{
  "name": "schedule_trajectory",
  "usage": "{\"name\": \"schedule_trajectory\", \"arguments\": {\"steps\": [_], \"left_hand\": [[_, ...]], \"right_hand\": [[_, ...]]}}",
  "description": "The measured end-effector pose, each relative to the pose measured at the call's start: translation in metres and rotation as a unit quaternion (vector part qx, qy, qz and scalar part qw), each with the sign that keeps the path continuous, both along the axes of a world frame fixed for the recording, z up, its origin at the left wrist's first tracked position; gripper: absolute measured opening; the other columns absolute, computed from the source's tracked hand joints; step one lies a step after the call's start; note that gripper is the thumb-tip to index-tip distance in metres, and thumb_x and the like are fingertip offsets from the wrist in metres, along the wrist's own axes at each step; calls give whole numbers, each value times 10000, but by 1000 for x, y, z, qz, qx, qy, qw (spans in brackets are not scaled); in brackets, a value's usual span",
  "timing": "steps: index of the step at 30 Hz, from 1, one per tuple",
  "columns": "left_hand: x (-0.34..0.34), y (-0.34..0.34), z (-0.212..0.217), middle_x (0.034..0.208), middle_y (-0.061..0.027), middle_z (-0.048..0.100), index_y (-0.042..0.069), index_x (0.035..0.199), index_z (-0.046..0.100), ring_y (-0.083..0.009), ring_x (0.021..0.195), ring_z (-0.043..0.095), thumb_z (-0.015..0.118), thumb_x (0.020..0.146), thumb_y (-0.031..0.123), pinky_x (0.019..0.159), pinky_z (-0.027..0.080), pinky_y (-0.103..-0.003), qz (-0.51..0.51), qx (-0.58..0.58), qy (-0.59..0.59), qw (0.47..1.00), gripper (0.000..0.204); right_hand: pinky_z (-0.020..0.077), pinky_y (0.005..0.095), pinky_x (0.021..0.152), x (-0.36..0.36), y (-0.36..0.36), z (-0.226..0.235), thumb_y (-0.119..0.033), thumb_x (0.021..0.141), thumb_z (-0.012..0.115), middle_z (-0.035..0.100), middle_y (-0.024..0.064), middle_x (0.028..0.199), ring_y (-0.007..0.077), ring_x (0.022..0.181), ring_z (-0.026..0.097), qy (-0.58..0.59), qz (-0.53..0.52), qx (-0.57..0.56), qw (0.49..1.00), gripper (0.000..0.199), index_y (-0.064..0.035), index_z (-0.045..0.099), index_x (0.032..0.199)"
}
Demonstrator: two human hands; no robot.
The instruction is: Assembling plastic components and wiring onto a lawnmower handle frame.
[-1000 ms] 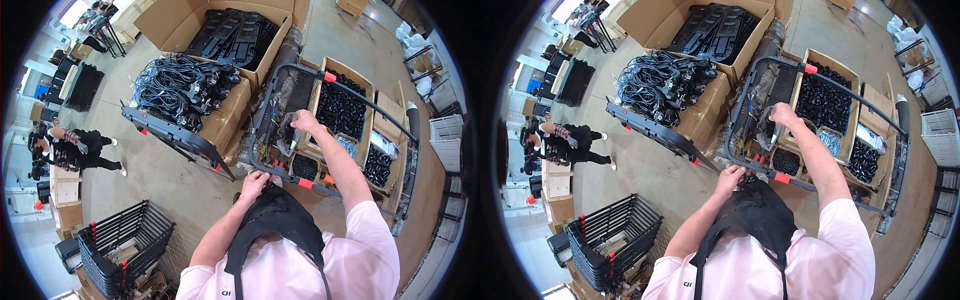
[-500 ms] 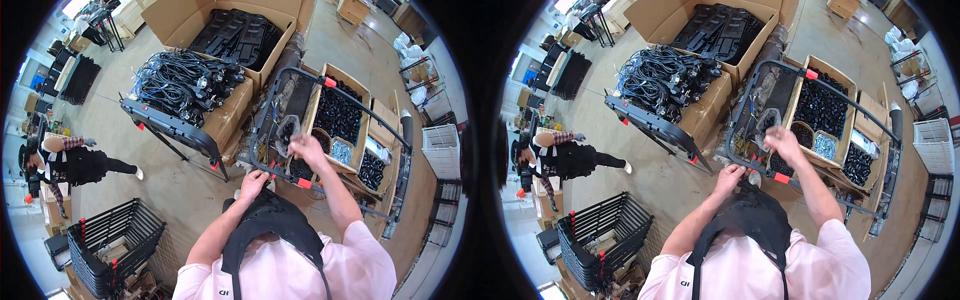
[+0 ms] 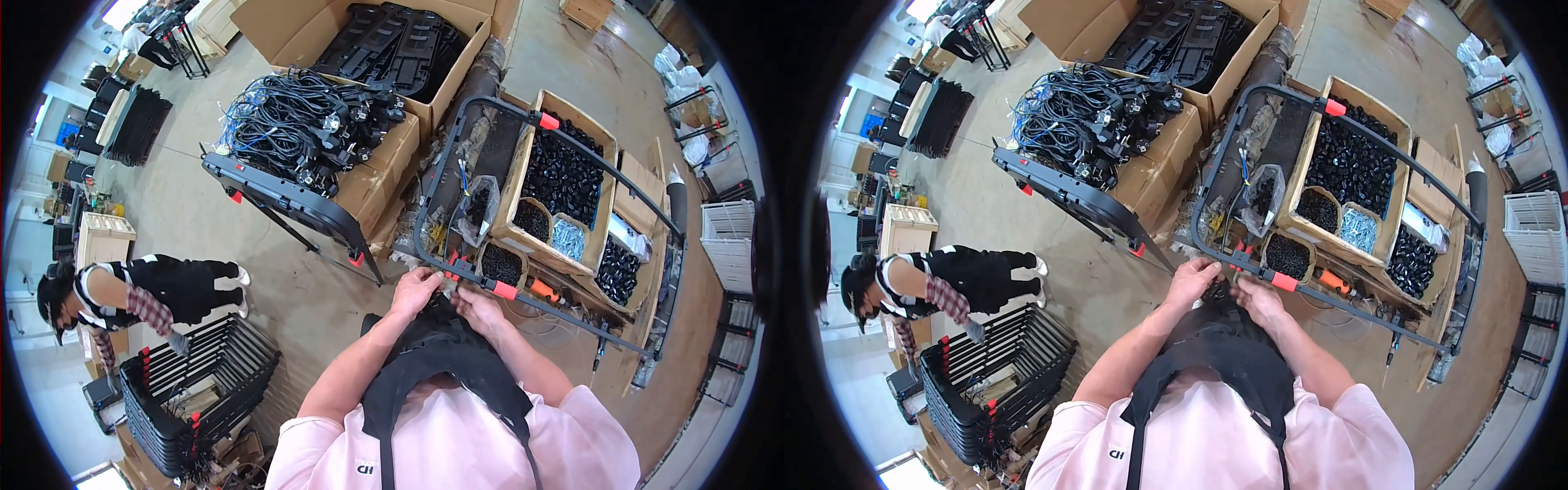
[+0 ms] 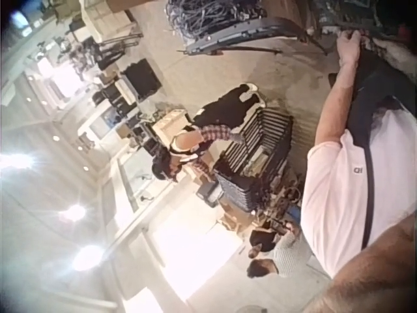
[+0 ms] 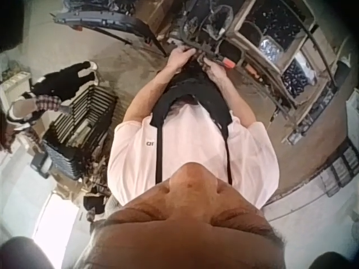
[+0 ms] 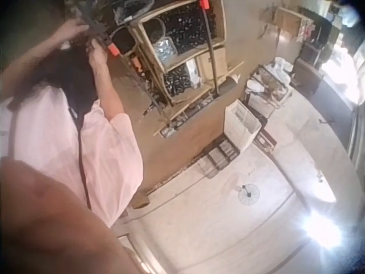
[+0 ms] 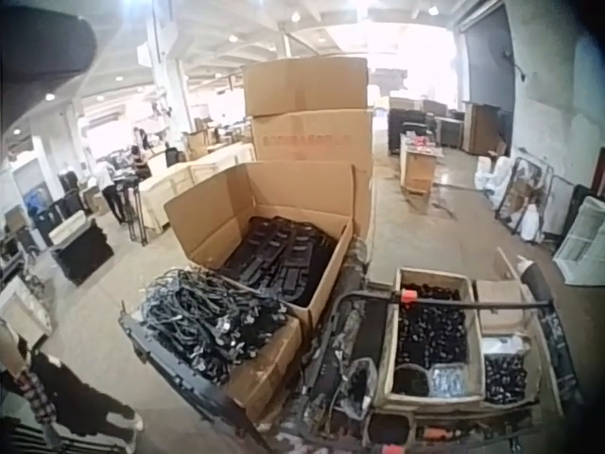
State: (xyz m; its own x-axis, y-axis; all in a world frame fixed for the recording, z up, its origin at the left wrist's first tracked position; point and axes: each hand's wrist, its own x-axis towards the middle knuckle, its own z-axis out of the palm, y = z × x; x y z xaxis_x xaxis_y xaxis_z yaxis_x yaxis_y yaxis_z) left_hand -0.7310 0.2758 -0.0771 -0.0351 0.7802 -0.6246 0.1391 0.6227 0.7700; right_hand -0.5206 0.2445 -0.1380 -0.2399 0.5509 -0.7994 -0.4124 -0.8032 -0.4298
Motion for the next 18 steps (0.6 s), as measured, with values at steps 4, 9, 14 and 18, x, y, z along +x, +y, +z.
{"name": "schedule_trajectory", "arguments": {"steps": [4,9,14,18], "left_hand": [[-6,-4,-28,899,-16,756,6,1168,756,-79,752,606,733,1003,314,692,489,-272,17,-11,-38,999,350],[-6,1,-6,914,0,735,17,1170,753,-76,756,578,747,1000,331,677,464,-264,21,-56,-97,993,357],[-9,-5,-19,955,-85,786,-47,1134,758,-152,865,698,725,993,359,792,544,-323,-15,-30,-57,998,431],[-10,-14,-42,967,-95,795,-13,1155,765,-183,889,723,679,1015,377,821,554,-355,-28,-8,-79,996,423]], "right_hand": [[349,304,752,-38,25,5,-249,1025,730,761,-52,1051,100,940,664,44,22,43,998,158,-201,762,1172],[363,313,764,-42,23,7,-255,1023,730,758,-47,1049,99,946,654,55,-1,54,997,151,-191,764,1156],[355,294,748,-43,18,13,-246,1031,716,759,-38,1060,94,942,649,77,7,99,992,205,-177,760,1219],[486,327,835,-36,12,33,-227,1054,644,766,10,1106,154,990,689,-124,115,194,966,328,-48,729,1316]]}}
